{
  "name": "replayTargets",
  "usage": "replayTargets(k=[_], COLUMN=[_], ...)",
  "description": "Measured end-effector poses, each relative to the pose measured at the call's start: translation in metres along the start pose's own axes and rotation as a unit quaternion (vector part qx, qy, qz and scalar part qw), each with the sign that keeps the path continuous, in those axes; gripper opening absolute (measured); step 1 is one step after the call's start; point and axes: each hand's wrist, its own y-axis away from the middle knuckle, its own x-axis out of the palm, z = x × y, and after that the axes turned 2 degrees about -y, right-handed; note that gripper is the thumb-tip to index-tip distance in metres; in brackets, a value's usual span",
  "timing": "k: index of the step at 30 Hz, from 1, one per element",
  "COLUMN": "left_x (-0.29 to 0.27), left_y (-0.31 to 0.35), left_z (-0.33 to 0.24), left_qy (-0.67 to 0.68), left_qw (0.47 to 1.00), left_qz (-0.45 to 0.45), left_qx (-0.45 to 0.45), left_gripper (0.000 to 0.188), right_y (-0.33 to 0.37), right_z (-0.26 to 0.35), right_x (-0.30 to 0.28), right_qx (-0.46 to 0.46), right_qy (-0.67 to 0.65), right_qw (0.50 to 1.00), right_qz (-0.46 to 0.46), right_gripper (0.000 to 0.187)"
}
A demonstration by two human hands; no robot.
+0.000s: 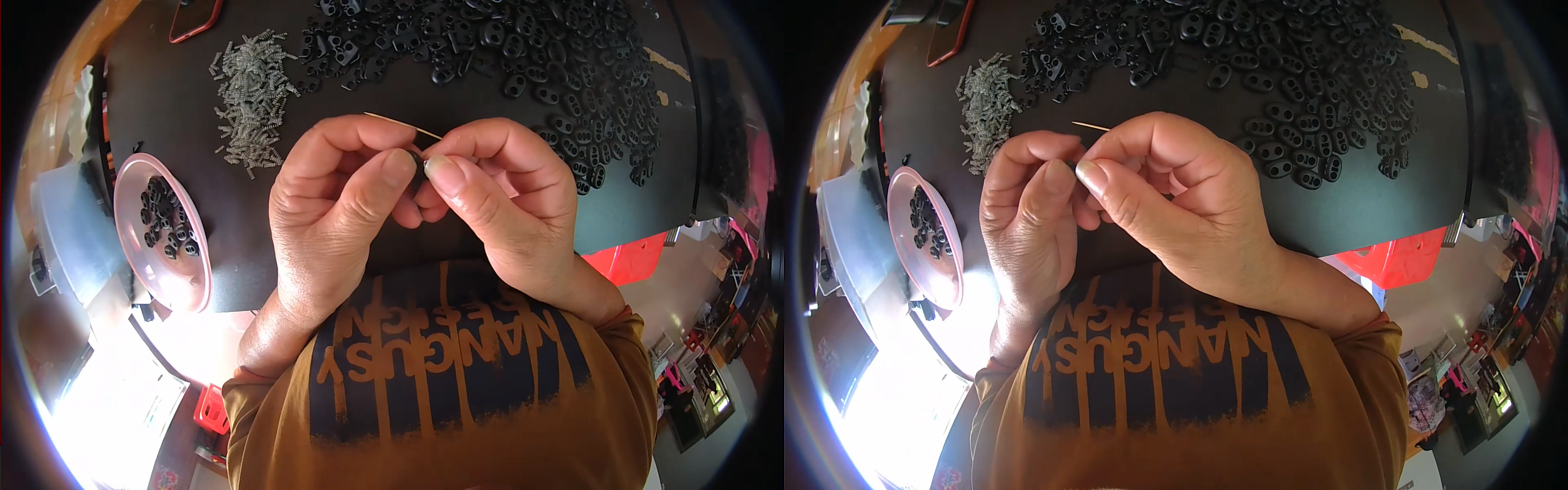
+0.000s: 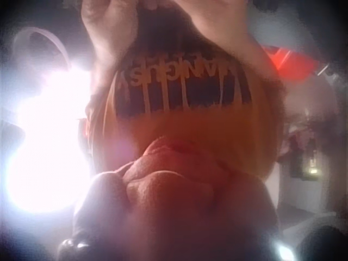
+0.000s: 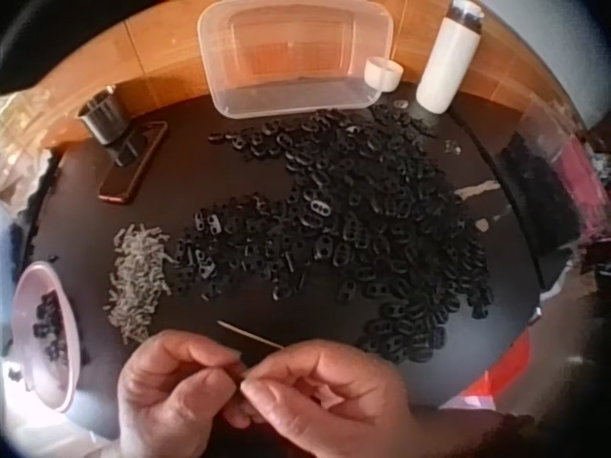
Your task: The person assembles small mechanical components by hand. They pick up a black plastic housing, insert a metal spring, and then fit a black plastic cap onto the assembly. This process is repeated multiple times with parts taken from piles on the table and placed into a pink bowl.
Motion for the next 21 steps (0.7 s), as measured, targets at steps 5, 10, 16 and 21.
replayTargets(k=[5, 10, 16, 21], left_x=[-0.001, -0.002, -0.004, -0.008], left_y=[0.001, 0.001, 0.002, 0.006], left_z=[0.001, -0.009, -0.005, -0.009], left_qy=[0.0, 0.052, -0.015, -0.029], left_qw=[1.0, 0.998, 0.999, 0.999], left_qz=[0.001, -0.02, -0.004, 0.026], left_qx=[0.021, 0.011, 0.037, 0.037], left_gripper=[0.019, 0.015, 0.017, 0.016], right_y=[-0.001, -0.001, -0.002, -0.003], right_z=[0.003, 0.003, -0.001, -0.003], right_x=[0.0, -0.003, 0.0, -0.002], right_qx=[-0.011, -0.008, -0.041, -0.069], right_qy=[0.011, 0.018, 0.046, 0.137], right_qw=[1.0, 0.999, 0.998, 0.988], right_qz=[0.015, 0.026, 0.023, 0.019], right_gripper=[0.013, 0.013, 0.012, 0.011])
